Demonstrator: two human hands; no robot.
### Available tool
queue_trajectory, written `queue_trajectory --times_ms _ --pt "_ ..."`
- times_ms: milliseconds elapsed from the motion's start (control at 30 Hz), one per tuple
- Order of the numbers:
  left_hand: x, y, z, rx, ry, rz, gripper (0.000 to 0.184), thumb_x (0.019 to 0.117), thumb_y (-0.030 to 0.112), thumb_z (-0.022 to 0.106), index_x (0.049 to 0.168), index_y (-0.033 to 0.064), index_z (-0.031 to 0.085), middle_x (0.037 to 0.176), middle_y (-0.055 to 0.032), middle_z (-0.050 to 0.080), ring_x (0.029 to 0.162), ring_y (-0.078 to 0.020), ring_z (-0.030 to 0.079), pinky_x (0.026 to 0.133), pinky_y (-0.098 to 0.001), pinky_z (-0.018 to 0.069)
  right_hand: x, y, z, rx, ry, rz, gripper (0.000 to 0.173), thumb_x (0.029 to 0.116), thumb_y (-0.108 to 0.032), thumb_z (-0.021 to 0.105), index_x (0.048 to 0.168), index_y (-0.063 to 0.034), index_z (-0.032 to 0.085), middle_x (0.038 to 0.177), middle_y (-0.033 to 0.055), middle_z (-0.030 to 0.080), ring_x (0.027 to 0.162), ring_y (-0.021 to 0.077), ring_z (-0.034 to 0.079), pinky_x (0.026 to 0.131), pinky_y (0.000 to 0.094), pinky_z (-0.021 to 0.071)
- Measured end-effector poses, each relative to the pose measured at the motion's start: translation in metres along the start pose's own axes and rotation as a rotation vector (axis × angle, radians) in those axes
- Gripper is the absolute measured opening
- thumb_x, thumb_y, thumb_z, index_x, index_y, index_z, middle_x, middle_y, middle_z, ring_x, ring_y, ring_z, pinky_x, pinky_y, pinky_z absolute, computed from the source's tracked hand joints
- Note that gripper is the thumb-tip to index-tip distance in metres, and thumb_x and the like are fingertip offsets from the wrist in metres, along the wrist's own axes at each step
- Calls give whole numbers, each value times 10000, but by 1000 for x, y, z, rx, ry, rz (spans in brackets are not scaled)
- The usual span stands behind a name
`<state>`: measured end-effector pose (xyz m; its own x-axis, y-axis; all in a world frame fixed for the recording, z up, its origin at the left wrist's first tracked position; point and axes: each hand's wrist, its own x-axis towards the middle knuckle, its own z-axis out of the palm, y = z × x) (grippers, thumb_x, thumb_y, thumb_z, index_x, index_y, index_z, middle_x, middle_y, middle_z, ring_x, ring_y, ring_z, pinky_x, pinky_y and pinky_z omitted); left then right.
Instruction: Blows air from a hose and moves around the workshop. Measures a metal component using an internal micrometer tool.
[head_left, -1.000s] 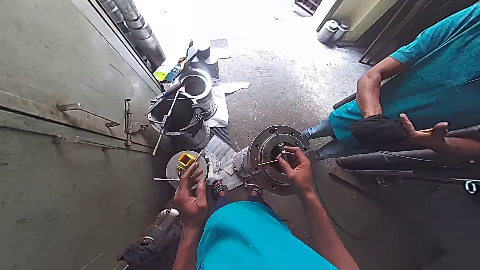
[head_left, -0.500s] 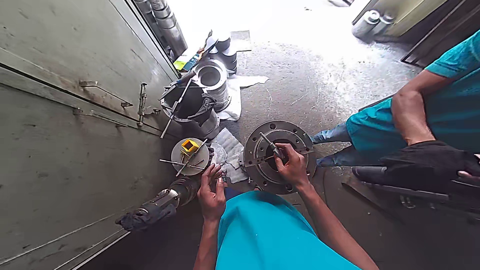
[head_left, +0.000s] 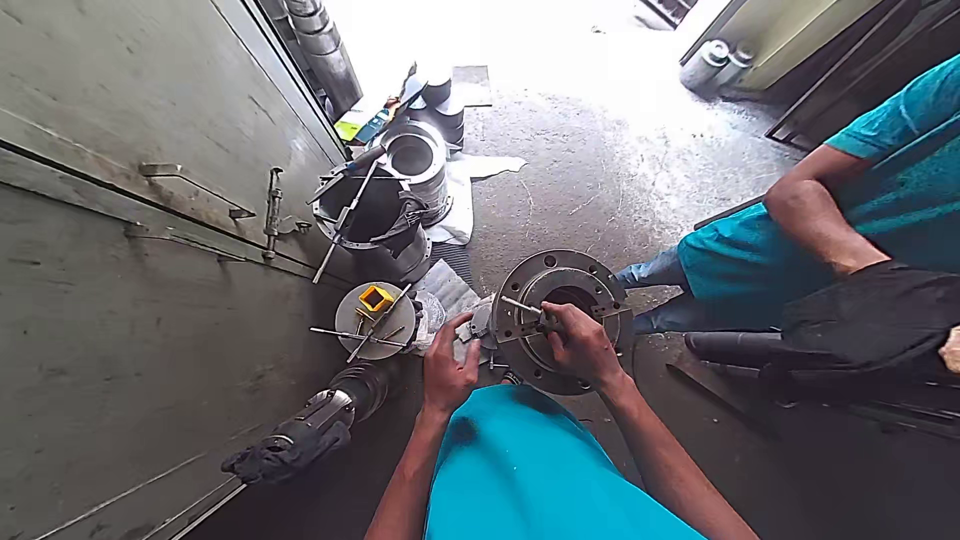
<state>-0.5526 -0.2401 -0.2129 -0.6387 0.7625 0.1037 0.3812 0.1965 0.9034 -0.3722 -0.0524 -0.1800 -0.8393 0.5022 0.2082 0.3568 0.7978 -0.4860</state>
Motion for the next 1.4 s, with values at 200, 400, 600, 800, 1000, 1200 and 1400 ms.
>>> queue_trajectory --times_ms 200,400,600,800,1000,1200,1400 --pt "24 -14 72 -118 -206 240 343 890 279 724 1177 94 752 1575 -104 474 1535 -303 307 1245 -530 300 3 -14 -7 -62 -90 -66 373 969 -266 606 1271 -65 693 1133 129 715 998 231 712 863 363 599" --pt "33 -17 103 -28 -129 335 221 905 300 684 895 113 802 1518 -62 553 1523 -285 343 1262 -577 192 7 -26 -9 -188 -89 38 412 1000 -318 544 1279 -47 680 880 125 701 709 260 694 651 417 587" --pt "31 -22 108 64 -73 383 217 920 295 658 980 157 815 1417 -85 636 1447 -284 464 1228 -599 250 22 -40 -17 -357 -214 68 440 1002 -319 485 1412 -328 644 659 103 620 561 319 624 480 479 452" --pt "32 -19 106 30 -94 360 227 981 349 633 1016 228 821 1488 -45 582 1485 -267 410 1225 -599 254 32 -38 -25 -249 -302 376 384 1050 -327 432 1143 -77 708 714 167 678 704 394 700 622 574 529" --pt "32 -21 107 2 -90 363 171 904 301 699 1009 245 822 1478 -53 590 1479 -268 419 1228 -619 234 33 -34 -51 -253 -463 375 355 1044 -359 513 1238 -125 695 903 157 721 845 368 708 732 574 538" --pt "32 -20 105 8 -84 389 171 892 293 710 1003 220 817 1475 -72 591 1470 -284 430 1214 -630 248 34 -18 -56 -290 -456 -105 319 864 -172 767 1180 -214 747 1196 67 702 1133 315 641 882 502 540" --pt "32 -20 106 18 -91 357 254 942 363 664 907 155 805 1483 -46 589 1478 -227 424 1246 -572 231 25 -32 -38 -415 -373 -19 448 1000 -443 522 972 -46 729 763 133 691 734 335 708 632 490 560"
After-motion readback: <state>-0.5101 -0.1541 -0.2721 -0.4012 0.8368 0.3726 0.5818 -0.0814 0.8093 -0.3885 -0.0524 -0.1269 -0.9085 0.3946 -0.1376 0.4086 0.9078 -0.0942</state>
